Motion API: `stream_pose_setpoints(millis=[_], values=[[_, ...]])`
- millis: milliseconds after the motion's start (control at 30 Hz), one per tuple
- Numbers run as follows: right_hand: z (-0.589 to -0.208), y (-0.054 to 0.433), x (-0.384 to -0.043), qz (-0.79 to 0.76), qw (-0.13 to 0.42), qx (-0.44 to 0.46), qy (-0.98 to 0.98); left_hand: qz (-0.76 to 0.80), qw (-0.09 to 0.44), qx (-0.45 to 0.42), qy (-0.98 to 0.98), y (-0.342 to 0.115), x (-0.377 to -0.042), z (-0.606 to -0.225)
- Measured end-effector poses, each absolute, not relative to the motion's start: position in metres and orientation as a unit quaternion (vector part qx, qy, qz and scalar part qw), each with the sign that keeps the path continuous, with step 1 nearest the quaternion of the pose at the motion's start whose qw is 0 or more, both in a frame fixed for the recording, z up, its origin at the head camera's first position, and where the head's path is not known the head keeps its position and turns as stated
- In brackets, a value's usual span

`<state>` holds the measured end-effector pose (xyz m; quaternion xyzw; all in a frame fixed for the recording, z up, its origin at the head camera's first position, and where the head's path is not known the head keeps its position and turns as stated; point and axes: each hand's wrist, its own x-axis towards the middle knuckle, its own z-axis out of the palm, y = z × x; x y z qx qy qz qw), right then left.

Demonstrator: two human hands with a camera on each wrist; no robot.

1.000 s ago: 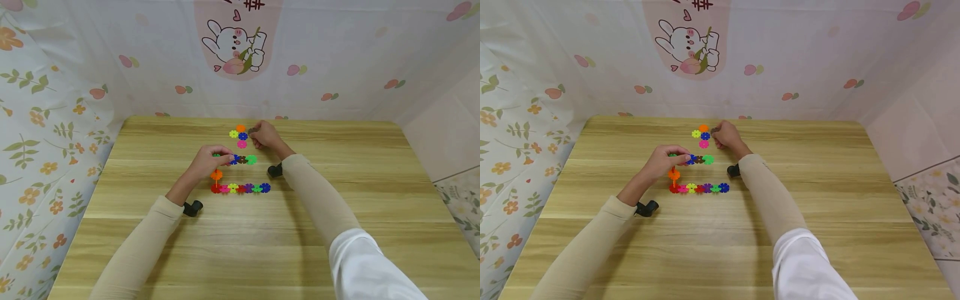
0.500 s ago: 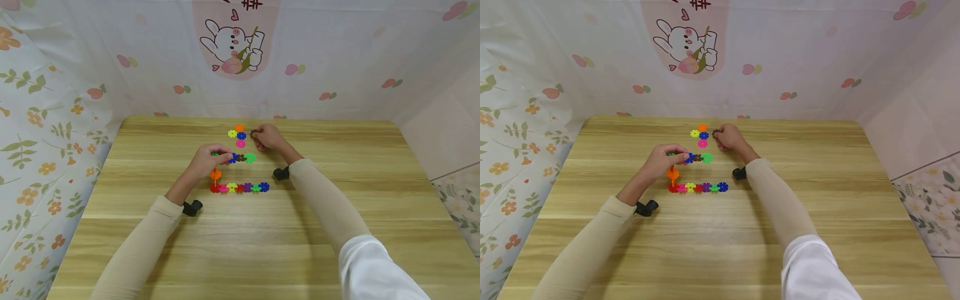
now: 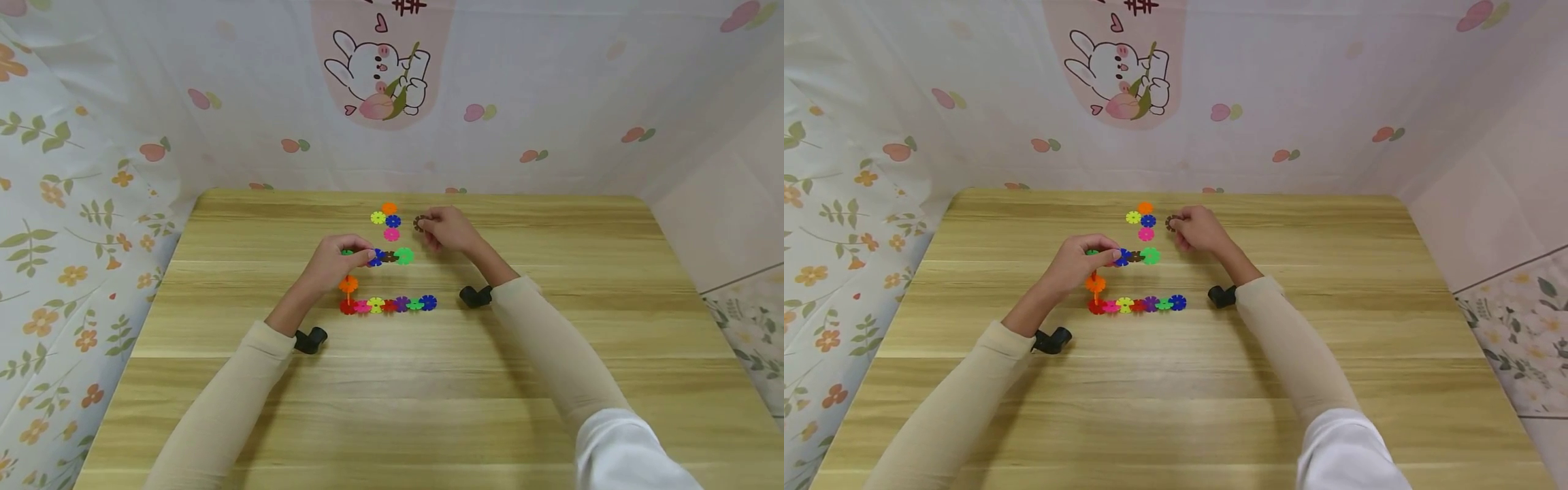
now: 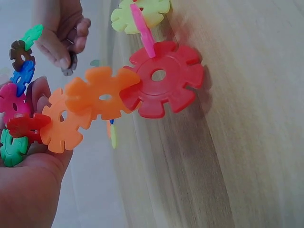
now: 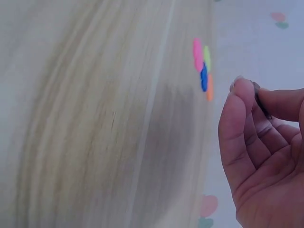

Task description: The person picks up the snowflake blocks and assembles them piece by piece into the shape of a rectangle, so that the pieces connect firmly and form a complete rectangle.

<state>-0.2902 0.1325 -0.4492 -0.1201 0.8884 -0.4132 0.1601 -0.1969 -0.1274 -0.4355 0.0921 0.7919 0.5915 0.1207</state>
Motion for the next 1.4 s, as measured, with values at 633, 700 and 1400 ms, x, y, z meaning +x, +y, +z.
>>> stream_pose_setpoints(millis=[633, 700, 1400], values=[[-0.433, 0.138, -0.25, -0.459, 0.18, -0.144, 0.858, 0.583, 0.116, 0.091, 0.799, -0.127, -0.196, -0.434], [-0.433, 0.139, -0.247, -0.461, 0.175, -0.148, 0.857, 0.584, 0.117, 0.091, 0.798, -0.127, -0.196, -0.434], [-0.426, 0.144, -0.223, -0.489, 0.162, -0.172, 0.84, 0.589, 0.115, 0.082, 0.796, -0.125, -0.197, -0.433]])
